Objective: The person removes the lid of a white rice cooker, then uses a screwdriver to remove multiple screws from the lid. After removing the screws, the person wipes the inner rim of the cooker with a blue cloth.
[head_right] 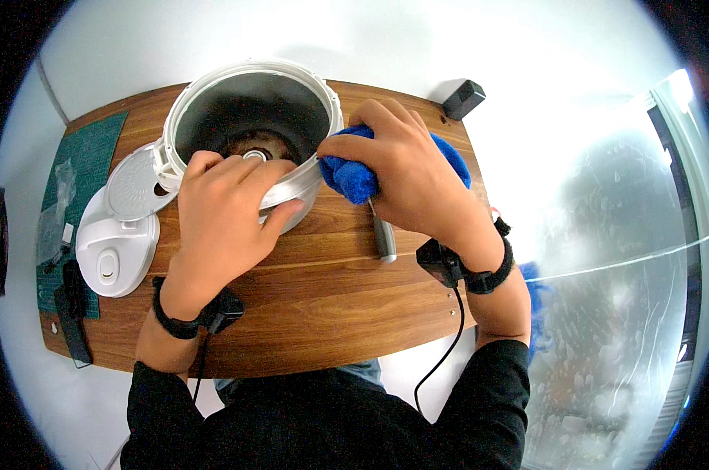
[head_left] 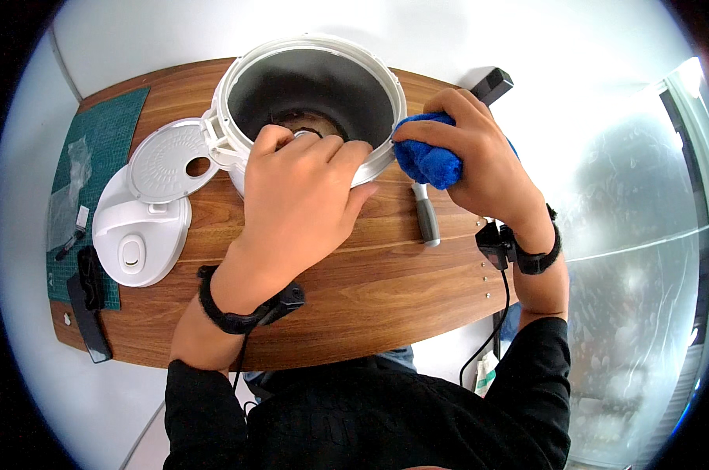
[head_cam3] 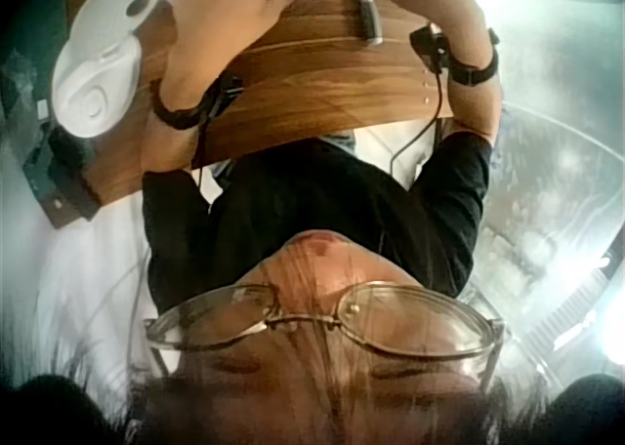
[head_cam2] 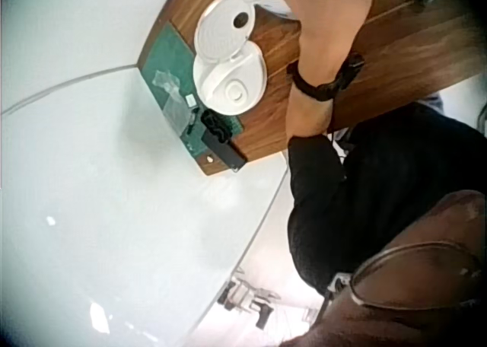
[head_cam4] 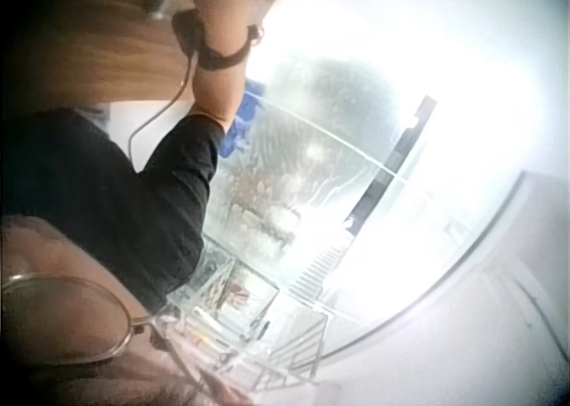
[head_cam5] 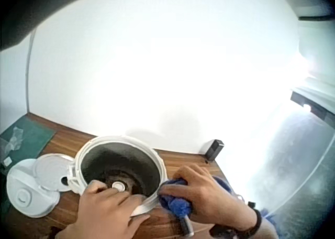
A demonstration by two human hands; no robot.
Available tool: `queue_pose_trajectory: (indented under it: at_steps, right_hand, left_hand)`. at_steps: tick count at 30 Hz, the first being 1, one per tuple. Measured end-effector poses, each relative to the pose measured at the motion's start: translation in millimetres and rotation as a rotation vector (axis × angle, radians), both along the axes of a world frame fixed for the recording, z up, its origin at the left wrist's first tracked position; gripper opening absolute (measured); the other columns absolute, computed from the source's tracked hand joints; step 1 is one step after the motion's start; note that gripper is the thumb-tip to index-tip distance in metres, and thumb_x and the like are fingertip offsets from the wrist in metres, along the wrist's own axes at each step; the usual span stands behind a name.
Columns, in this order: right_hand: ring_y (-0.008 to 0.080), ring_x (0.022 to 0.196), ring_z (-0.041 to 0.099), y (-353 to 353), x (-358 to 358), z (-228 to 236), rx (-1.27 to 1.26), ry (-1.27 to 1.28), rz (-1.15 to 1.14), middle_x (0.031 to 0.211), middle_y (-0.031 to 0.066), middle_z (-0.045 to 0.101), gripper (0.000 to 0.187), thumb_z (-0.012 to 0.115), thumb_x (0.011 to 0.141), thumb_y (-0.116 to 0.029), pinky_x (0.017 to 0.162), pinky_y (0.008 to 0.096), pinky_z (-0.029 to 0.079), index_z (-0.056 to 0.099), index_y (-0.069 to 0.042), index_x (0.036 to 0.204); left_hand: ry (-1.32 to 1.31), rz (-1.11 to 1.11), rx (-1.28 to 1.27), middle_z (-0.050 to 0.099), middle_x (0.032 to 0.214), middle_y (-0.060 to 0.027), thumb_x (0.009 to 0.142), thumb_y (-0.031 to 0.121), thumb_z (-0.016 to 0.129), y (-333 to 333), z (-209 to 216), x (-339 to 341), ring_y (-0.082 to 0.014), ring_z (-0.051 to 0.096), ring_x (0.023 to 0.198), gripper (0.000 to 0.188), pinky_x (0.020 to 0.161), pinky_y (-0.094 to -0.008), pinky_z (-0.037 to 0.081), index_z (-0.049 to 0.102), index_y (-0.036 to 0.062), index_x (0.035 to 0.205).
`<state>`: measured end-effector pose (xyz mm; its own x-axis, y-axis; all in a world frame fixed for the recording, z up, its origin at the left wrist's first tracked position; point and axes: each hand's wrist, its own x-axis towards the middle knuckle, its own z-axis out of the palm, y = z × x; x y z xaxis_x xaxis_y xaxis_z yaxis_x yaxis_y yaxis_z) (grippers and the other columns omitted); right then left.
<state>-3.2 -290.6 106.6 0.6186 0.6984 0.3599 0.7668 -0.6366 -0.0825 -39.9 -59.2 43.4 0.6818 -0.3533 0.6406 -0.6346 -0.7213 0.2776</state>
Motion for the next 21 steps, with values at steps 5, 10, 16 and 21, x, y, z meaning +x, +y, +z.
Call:
queue_pose_trajectory:
  at_steps: [5, 10, 16, 21]
  right_hand:
    - [0.0328, 0.107, 0.06, 1.0, 7.9, 6.0, -0.069, -0.117, 0.081, 0.111, 0.0095, 0.063, 0.047, 0.08, 0.066, 0.0, 0.094, 0.0461, 0.049, 0.076, -0.02, 0.109]
    - [0.0298, 0.11, 0.06, -2.3, 17.2, 13.5, -0.164, -0.148, 0.05, 0.113, 0.0076, 0.064, 0.044, 0.081, 0.067, -0.003, 0.094, 0.0447, 0.048, 0.077, -0.021, 0.107]
    - [0.0312, 0.111, 0.06, 3.0, 7.7, 8.7, -0.104, -0.119, 0.082, 0.113, 0.0097, 0.063, 0.047, 0.085, 0.064, -0.004, 0.096, 0.0446, 0.049, 0.077, -0.02, 0.108]
    - [0.0316, 0.109, 0.06, 2.8, 11.7, 7.2, -0.064, -0.093, 0.103, 0.113, 0.0102, 0.063, 0.047, 0.085, 0.063, -0.004, 0.093, 0.0458, 0.052, 0.077, -0.019, 0.107]
  left_hand:
    - [0.038, -0.044, -0.051, 0.075, 0.086, -0.0095, 0.076, 0.021, 0.083, 7.2, 4.1, 1.7, -0.0255, 0.069, 0.076, 0.024, 0.08, -0.0393, 0.042, 0.073, 0.0087, 0.094]
    - [0.053, -0.033, -0.036, 0.075, 0.087, -0.0093, 0.074, 0.019, 0.083, 9.9, 5.2, 2.4, -0.0266, 0.07, 0.077, 0.023, 0.081, -0.0394, 0.043, 0.073, 0.0078, 0.091]
    - [0.07, -0.049, -0.044, 0.075, 0.085, -0.0099, 0.073, 0.018, 0.084, 12.0, 8.2, 2.7, -0.0285, 0.069, 0.076, 0.023, 0.081, -0.0396, 0.044, 0.072, 0.0078, 0.09]
    - [0.046, -0.072, -0.062, 0.074, 0.083, -0.01, 0.072, 0.018, 0.084, 13.7, 6.6, 3.2, -0.0302, 0.068, 0.075, 0.023, 0.08, -0.0406, 0.044, 0.071, 0.0077, 0.089]
